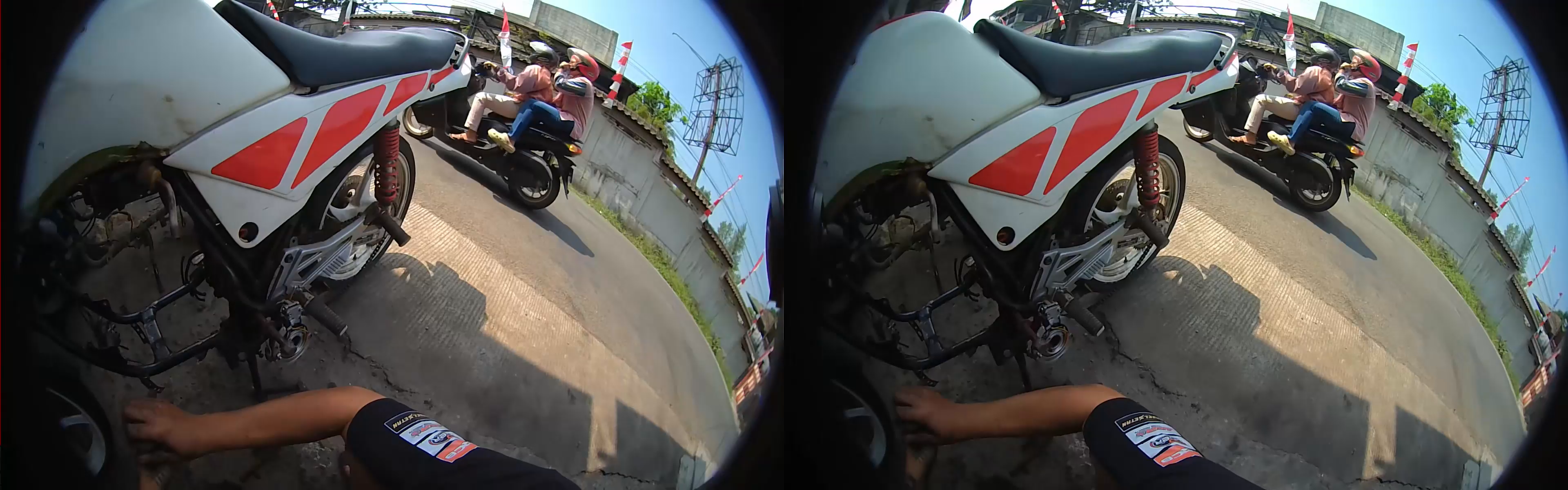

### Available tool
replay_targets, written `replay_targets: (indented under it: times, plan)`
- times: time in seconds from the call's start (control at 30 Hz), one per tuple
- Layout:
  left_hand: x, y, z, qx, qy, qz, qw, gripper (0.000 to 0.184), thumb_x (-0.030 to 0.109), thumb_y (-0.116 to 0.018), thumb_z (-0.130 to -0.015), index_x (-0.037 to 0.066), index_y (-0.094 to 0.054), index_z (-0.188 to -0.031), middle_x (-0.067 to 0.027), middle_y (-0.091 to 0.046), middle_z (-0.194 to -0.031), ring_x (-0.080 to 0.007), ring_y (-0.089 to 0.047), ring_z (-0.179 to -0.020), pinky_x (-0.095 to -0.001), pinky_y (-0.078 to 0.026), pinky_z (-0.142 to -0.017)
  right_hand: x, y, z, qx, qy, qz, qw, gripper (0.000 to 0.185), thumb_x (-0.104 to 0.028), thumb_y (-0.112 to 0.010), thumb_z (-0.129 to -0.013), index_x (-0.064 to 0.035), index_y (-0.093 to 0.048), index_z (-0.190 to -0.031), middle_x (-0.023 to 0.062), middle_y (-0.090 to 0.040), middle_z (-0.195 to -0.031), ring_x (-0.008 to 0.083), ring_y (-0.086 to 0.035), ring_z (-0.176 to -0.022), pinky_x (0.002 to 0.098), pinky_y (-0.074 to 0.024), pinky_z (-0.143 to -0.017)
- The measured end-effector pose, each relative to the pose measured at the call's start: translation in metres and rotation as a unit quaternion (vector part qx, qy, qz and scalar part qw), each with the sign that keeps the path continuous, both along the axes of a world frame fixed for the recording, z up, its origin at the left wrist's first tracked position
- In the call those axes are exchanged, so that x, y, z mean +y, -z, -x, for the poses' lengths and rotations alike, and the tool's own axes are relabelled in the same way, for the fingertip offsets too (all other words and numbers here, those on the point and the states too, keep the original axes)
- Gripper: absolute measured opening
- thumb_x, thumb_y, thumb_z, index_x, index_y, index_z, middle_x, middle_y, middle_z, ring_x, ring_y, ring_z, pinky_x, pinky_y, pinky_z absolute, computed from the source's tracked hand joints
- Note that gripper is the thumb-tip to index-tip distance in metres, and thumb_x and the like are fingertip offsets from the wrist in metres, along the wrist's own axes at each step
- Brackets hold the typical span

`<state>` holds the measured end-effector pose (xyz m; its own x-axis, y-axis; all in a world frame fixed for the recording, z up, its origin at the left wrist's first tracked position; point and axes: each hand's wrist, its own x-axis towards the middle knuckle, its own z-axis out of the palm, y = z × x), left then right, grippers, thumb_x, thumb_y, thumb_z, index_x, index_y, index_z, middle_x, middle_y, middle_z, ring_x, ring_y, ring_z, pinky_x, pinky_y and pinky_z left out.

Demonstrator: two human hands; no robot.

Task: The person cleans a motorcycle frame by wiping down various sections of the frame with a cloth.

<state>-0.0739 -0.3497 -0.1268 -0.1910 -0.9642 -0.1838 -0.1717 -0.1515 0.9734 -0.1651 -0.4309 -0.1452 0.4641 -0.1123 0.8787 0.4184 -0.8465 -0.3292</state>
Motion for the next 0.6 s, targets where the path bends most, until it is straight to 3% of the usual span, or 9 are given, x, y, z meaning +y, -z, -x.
replay_targets:
  times: [0.1,0.17,0.27,0.33,0.37,0.47,0.53,0.6]
  plan:
    - [0.007,-0.007,-0.001,-0.027,0.025,-0.012,0.999,0.059,0.02,-0.052,-0.094,0.001,-0.024,-0.141,-0.0131,-0.036,-0.138,-0.0245,-0.04,-0.128,-0.038,-0.04,-0.102,-0.012,-0.02,0.027,0.071,-0.006,-0.076,0.995,0.03,-0.016,-0.071,-0.071,-0.0008,-0.056,-0.091,0.016,-0.052,-0.094,0.0367,-0.056,-0.085,0.0426,-0.0457,-0.068]
    - [0.009,-0.009,0.004,-0.032,0.037,-0.017,0.999,0.061,0.018,-0.054,-0.093,0.001,-0.022,-0.142,-0.0133,-0.035,-0.14,-0.0248,-0.039,-0.129,-0.0378,-0.039,-0.103,-0.027,-0.021,0.035,0.052,0.011,-0.07,0.996,0.024,-0.014,-0.068,-0.078,-0.0007,-0.056,-0.094,0.0153,-0.054,-0.094,0.0357,-0.058,-0.082,0.0418,-0.0467,-0.066]
    - [0.009,-0.02,0.019,-0.029,0.026,-0.018,0.999,0.063,0.016,-0.055,-0.093,0.0,-0.021,-0.143,-0.0136,-0.033,-0.141,-0.0252,-0.038,-0.13,-0.0376,-0.038,-0.104,-0.046,-0.007,0.043,0.056,0.052,-0.104,0.992,0.024,-0.014,-0.065,-0.083,-0.0003,-0.058,-0.101,0.0167,-0.057,-0.098,0.0374,-0.059,-0.089,0.0419,-0.0478,-0.073]
    - [0.008,-0.021,0.026,0.02,0.05,0.107,0.993,0.07,0.005,-0.054,-0.091,0.0,-0.012,-0.146,-0.0203,-0.029,-0.145,-0.0296,-0.036,-0.133,-0.0396,-0.037,-0.105,-0.056,0.001,0.05,0.095,0.097,-0.116,0.984,0.023,-0.012,-0.063,-0.085,0.0007,-0.058,-0.103,0.0182,-0.059,-0.101,0.0379,-0.06,-0.093,0.0399,-0.0491,-0.078]
    - [0.011,-0.028,0.029,0.02,0.034,0.101,0.994,0.07,0.005,-0.054,-0.091,0.0,-0.012,-0.146,-0.0203,-0.029,-0.145,-0.0296,-0.036,-0.133,-0.0396,-0.037,-0.105,-0.057,0.001,0.054,0.108,0.115,-0.123,0.98,0.022,-0.013,-0.062,-0.086,0.0023,-0.058,-0.103,0.0198,-0.061,-0.1,0.0389,-0.06,-0.093,0.0399,-0.0495,-0.079]
    - [0.017,-0.051,0.024,-0.036,0.041,0.102,0.993,0.066,0.007,-0.053,-0.091,0.002,-0.018,-0.146,-0.021,-0.03,-0.147,-0.0298,-0.036,-0.134,-0.0401,-0.037,-0.105,-0.06,-0.006,0.063,0.142,0.176,-0.147,0.963,0.023,-0.014,-0.062,-0.087,0.0053,-0.059,-0.099,0.0217,-0.063,-0.095,0.0397,-0.062,-0.091,0.0385,-0.0507,-0.077]
    - [0.025,-0.066,0.006,-0.223,0.19,0.229,0.928,0.055,0.015,-0.052,-0.093,0.006,-0.031,-0.143,-0.0188,-0.041,-0.142,-0.0255,-0.046,-0.127,-0.0383,-0.041,-0.102,-0.058,-0.024,0.072,0.232,0.157,-0.164,0.946,0.022,-0.014,-0.062,-0.087,0.0058,-0.06,-0.096,0.0212,-0.063,-0.093,0.0387,-0.063,-0.089,0.0375,-0.051,-0.075]
    - [0.048,-0.059,-0.02,-0.184,0.166,0.127,0.96,0.05,0.018,-0.051,-0.093,0.007,-0.037,-0.14,-0.0159,-0.042,-0.141,-0.0234,-0.048,-0.125,-0.0369,-0.043,-0.1,-0.041,-0.032,0.077,0.311,0.11,-0.177,0.927,0.021,-0.014,-0.062,-0.088,0.0059,-0.06,-0.095,0.0209,-0.063,-0.093,0.0381,-0.063,-0.088,0.0371,-0.051,-0.074]
